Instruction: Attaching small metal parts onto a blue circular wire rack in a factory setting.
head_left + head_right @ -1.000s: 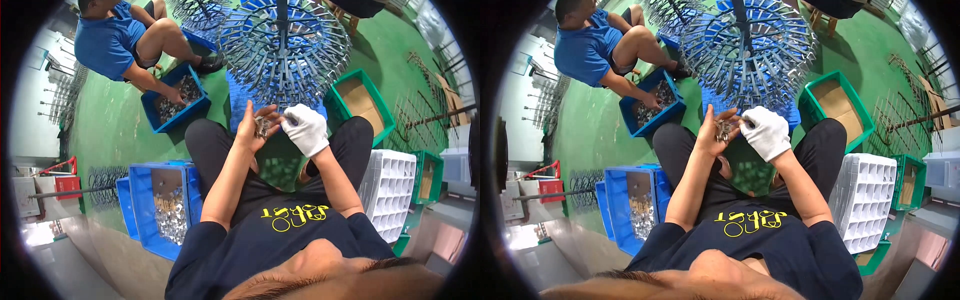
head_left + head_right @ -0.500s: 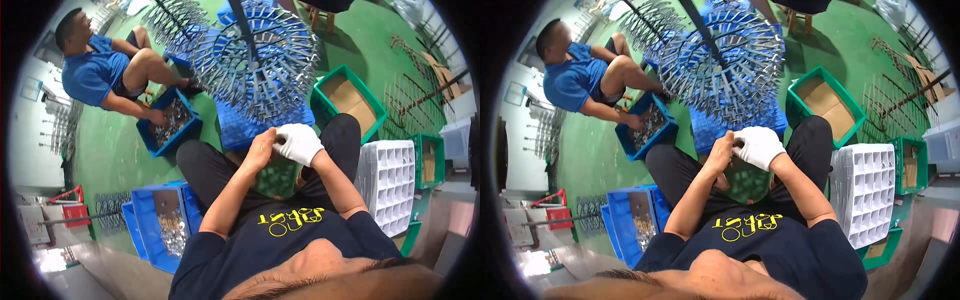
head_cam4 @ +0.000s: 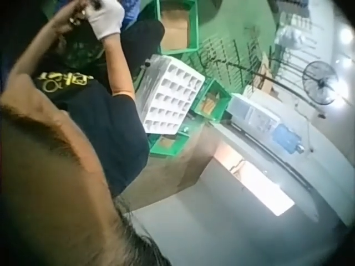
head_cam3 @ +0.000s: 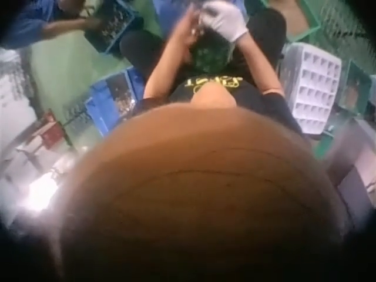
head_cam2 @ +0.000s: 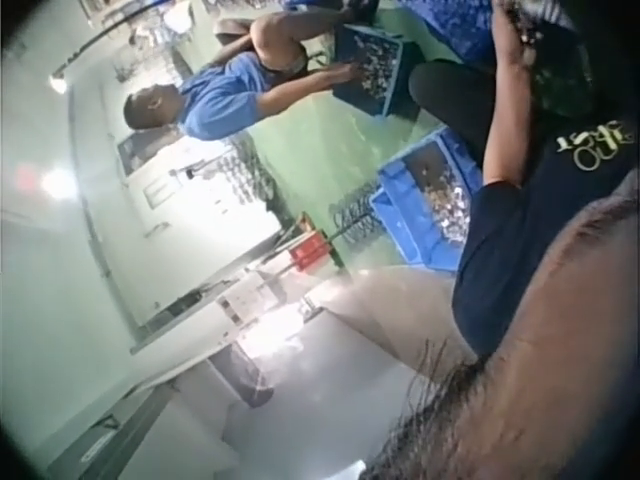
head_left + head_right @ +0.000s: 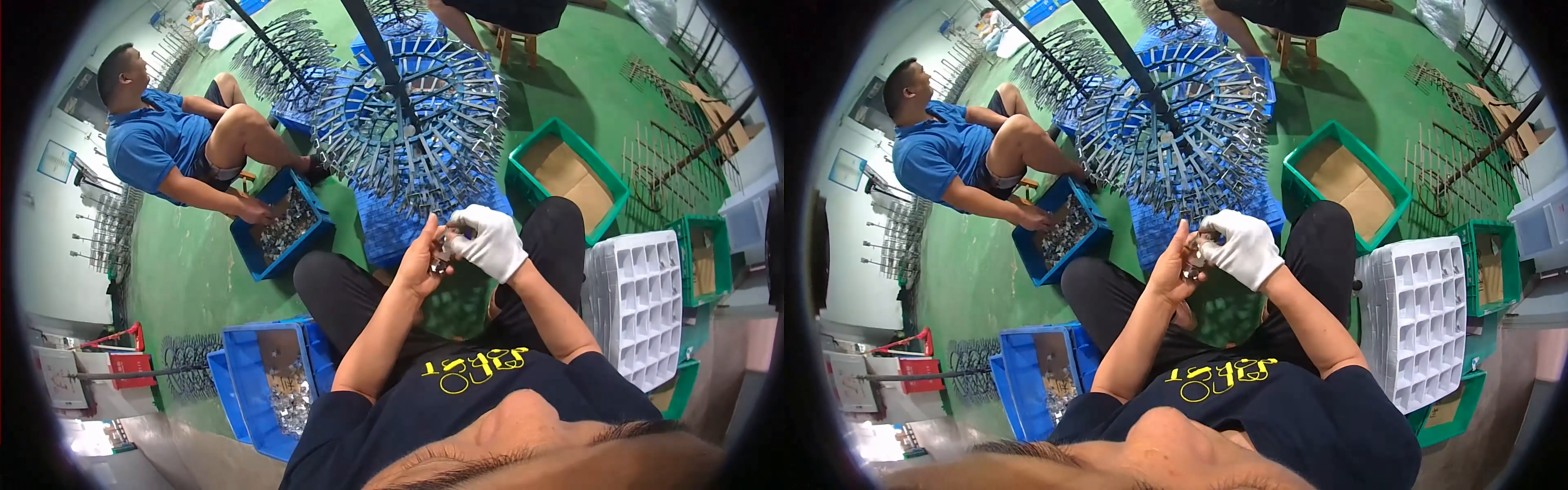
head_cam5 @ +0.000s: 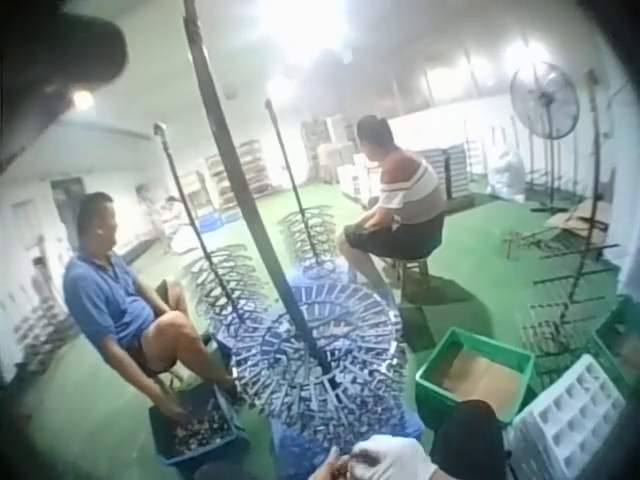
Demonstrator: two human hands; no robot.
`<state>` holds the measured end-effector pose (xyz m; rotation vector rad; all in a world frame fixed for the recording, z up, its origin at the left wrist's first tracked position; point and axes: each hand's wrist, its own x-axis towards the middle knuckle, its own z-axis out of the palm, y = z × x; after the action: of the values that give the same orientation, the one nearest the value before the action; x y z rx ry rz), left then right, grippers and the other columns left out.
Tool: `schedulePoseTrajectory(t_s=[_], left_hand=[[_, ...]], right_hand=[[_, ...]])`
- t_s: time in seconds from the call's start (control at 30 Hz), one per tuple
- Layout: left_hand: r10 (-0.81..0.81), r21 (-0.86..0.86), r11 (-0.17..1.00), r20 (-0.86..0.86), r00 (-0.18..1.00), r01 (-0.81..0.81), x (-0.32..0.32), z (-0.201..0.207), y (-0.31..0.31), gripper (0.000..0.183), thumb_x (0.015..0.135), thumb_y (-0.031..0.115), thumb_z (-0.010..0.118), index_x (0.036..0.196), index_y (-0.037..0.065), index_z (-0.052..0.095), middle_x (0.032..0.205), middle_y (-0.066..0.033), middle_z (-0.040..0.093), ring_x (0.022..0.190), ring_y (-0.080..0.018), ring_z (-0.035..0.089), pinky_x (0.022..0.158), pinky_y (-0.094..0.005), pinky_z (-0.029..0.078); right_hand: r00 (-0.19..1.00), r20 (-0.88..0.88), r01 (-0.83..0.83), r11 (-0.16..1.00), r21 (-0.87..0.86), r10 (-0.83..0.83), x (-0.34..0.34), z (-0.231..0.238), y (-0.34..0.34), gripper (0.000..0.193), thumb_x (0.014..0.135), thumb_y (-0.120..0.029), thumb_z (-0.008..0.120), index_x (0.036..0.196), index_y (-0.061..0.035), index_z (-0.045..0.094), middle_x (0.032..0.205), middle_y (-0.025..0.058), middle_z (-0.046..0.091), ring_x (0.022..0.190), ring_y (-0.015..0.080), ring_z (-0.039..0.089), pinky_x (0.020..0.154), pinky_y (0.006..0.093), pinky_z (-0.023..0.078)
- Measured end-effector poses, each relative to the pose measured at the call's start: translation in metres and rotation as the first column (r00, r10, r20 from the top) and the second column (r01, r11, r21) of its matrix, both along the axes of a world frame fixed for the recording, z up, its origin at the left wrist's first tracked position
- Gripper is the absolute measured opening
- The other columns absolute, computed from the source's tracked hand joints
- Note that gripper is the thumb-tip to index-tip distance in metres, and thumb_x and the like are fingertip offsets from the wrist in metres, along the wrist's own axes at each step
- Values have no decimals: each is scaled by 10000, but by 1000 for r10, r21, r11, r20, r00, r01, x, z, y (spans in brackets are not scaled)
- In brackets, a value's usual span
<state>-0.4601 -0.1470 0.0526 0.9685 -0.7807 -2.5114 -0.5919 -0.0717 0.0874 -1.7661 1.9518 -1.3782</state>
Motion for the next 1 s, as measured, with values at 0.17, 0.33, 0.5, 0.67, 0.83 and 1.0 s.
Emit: schedulePoseTrajectory(t_s=[0.17,0.33,0.5,0.67,0.83,1.0], left_hand=[[23,-211,977,76,997,-7,-10,14,-7,380,900,447,552,995,87,628,699,10,590,520,-68,510,373,-177,319],[52,-257,965,40,998,-40,-33,40,-41,298,860,367,631,953,83,640,695,3,571,473,-59,468,367,-167,284],[131,-179,977,78,988,-115,-54,54,-51,302,822,359,683,934,81,642,656,9,540,442,-52,434,370,-161,260],[320,-186,937,112,941,-296,-75,55,-45,260,783,305,728,866,74,640,619,9,523,412,-51,404,356,-161,234],[426,-203,890,52,903,-408,-81,44,-48,233,770,248,749,859,64,637,594,14,497,407,-49,381,357,-162,234],[467,-237,854,-41,883,-463,-84,32,-48,179,773,191,745,824,66,627,573,13,482,402,-48,366,357,-166,240]], right_hand=[[987,-17,153,977,-147,-157,-4,-4,-3,96,660,-32,682,748,-53,649,671,52,599,528,201,521,497,300,419],[936,86,353,911,-212,-342,-26,17,-17,43,679,-62,667,707,-77,638,660,51,606,515,223,530,487,312,423],[902,-58,393,868,-302,-428,-34,21,-28,35,682,-78,668,693,-83,635,661,54,611,512,237,532,487,325,427],[885,-130,391,865,-313,-447,-36,16,-32,54,678,-43,672,711,-65,635,653,58,594,515,228,525,501,316,428],[874,-169,388,863,-324,-456,-39,13,-39,64,674,-36,672,696,-68,622,641,56,578,505,231,508,494,319,418],[868,-198,368,857,-360,-456,-41,11,-43,76,670,-42,673,674,-79,607,630,51,565,491,232,491,480,324,406]])
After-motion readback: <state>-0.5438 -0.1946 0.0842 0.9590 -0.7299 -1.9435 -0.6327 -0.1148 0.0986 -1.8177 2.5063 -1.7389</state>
